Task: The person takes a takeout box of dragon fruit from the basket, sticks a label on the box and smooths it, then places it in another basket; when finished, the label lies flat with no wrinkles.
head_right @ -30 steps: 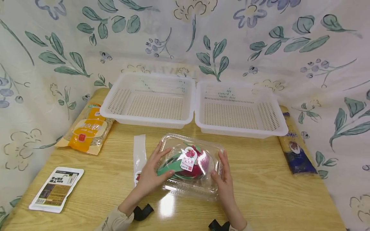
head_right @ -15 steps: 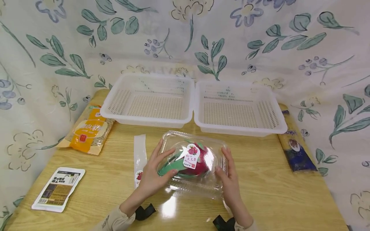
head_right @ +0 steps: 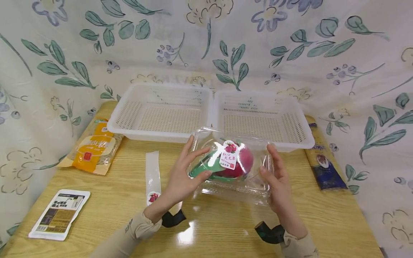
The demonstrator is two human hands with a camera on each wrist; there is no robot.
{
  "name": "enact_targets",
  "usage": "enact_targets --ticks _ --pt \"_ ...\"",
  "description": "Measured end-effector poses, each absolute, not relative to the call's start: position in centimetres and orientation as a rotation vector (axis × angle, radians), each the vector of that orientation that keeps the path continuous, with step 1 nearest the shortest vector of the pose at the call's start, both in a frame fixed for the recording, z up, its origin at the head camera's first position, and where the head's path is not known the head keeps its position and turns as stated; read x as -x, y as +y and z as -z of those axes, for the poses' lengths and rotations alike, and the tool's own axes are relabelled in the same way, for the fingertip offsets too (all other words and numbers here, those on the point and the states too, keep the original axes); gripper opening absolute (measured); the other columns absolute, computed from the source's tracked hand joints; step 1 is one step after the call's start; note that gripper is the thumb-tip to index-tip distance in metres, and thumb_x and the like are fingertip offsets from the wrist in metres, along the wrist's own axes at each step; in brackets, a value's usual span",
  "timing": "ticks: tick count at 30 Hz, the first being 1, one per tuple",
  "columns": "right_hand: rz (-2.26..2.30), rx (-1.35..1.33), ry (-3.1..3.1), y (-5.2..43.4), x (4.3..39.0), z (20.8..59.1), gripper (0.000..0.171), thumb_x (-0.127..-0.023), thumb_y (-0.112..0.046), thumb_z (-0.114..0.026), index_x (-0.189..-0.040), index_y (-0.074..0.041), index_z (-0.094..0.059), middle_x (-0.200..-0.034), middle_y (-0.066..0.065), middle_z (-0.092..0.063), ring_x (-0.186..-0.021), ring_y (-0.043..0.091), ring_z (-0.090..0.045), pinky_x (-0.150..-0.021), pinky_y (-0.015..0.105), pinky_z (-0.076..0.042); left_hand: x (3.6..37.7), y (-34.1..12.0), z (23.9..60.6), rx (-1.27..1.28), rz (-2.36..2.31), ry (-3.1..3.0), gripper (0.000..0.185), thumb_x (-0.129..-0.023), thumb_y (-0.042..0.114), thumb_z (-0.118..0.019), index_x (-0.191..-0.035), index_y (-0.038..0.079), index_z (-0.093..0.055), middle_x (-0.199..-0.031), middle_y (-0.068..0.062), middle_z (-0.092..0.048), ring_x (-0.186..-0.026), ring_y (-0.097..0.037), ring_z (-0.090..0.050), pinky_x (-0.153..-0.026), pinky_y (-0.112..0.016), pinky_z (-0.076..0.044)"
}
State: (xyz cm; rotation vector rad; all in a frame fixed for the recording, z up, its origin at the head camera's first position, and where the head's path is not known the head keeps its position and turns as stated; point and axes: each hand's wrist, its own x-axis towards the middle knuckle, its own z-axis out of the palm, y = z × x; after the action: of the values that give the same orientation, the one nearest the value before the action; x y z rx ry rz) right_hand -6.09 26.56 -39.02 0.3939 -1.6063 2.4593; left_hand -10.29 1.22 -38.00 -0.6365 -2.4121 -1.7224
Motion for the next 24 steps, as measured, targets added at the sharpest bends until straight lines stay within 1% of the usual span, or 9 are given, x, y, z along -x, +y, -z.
enact_targets --ticks 1,5,7,9,13,18,19,22,24 --pt "-2.473 -0.392 -1.566 27.0 6.3 38.5 0.057 -0.098 0.012 -0.036 -0.148 -0.015 -0.040 -0.155 -0.009 -0.028 -0.087 -0.001 -0.059 -0.052 0.008 -0.048 10.8 1.5 37.5 0.660 1.749 -2.417 0.053 -0.081 0.025 -0.074 -0.132 0.021 -0.059 -0.163 -0.011 -0.014 -0.147 -0.040 -0.019 -0.107 -0.073 -0.022" --pt "-2.519 -0.292 -1.487 28.8 7.0 36.6 0.055 -0.097 0.013 -0.036 -0.146 -0.014 -0.043 -0.147 -0.006 -0.041 -0.079 0.003 -0.064 -0.044 0.009 -0.044 12.7 2.8 36.1 0.782 1.782 -2.472 0.056 -0.087 0.027 -0.069 -0.140 0.019 -0.052 -0.165 -0.008 -0.007 -0.150 -0.035 -0.010 -0.111 -0.071 -0.017" --pt "-2.565 -0.224 -1.468 29.8 7.4 36.1 0.054 -0.098 0.011 -0.038 -0.145 -0.014 -0.045 -0.146 -0.006 -0.042 -0.089 0.007 -0.068 -0.043 0.011 -0.044 13.7 3.4 35.9 0.840 1.786 -2.503 0.056 -0.090 0.029 -0.066 -0.143 0.019 -0.048 -0.165 -0.008 -0.005 -0.150 -0.035 -0.007 -0.112 -0.070 -0.016" --pt "-2.613 -0.168 -1.465 30.9 7.9 35.9 0.054 -0.098 0.009 -0.039 -0.145 -0.017 -0.045 -0.150 -0.008 -0.035 -0.101 0.011 -0.068 -0.043 0.012 -0.045 14.7 4.1 35.9 0.890 1.801 -2.512 0.060 -0.094 0.040 -0.060 -0.147 0.018 -0.042 -0.165 -0.007 -0.003 -0.151 -0.035 -0.006 -0.113 -0.069 -0.016" --pt "-2.660 -0.058 -1.523 33.1 9.3 35.8 0.053 -0.099 0.004 -0.041 -0.144 -0.024 -0.045 -0.152 -0.012 -0.026 -0.101 0.009 -0.067 -0.044 0.013 -0.045 16.4 5.4 36.8 0.941 1.953 -2.398 0.072 -0.097 0.056 -0.043 -0.154 0.014 -0.026 -0.165 -0.008 -0.006 -0.151 -0.031 -0.006 -0.116 -0.062 -0.019" --pt "-2.629 0.091 -1.634 35.2 10.9 35.2 0.054 -0.099 -0.001 -0.047 -0.144 -0.031 -0.044 -0.154 -0.012 -0.021 -0.098 0.007 -0.066 -0.060 0.016 -0.055 17.2 7.2 38.1 0.897 2.151 -2.241 0.059 -0.104 0.033 -0.033 -0.155 0.009 -0.016 -0.164 -0.008 -0.010 -0.152 -0.024 -0.008 -0.122 -0.048 -0.015" --pt "-2.614 0.119 -1.654 35.6 11.2 35.1 0.055 -0.099 -0.002 -0.047 -0.145 -0.031 -0.043 -0.155 -0.011 -0.020 -0.097 0.007 -0.066 -0.064 0.019 -0.057 17.2 7.6 38.3 0.882 2.163 -2.228 0.059 -0.104 0.035 -0.032 -0.155 0.009 -0.016 -0.164 -0.007 -0.010 -0.152 -0.024 -0.007 -0.122 -0.048 -0.014" --pt "-2.542 0.181 -1.759 36.5 12.2 34.5 0.060 -0.099 -0.006 -0.051 -0.150 -0.032 -0.034 -0.162 -0.012 -0.009 -0.095 0.003 -0.066 -0.064 0.016 -0.055 17.1 8.6 39.0 0.831 2.169 -2.210 0.068 -0.102 0.054 -0.025 -0.156 0.012 -0.016 -0.165 -0.004 -0.007 -0.152 -0.023 -0.006 -0.122 -0.051 -0.012" --pt "-2.489 0.207 -1.837 37.0 12.9 34.0 0.064 -0.098 -0.010 -0.053 -0.152 -0.033 -0.029 -0.163 -0.014 -0.005 -0.096 0.001 -0.065 -0.055 0.013 -0.050 17.1 9.2 39.4 0.782 2.144 -2.204 0.079 -0.097 0.067 -0.019 -0.155 0.013 -0.018 -0.165 -0.004 -0.008 -0.152 -0.024 -0.005 -0.121 -0.056 -0.010"
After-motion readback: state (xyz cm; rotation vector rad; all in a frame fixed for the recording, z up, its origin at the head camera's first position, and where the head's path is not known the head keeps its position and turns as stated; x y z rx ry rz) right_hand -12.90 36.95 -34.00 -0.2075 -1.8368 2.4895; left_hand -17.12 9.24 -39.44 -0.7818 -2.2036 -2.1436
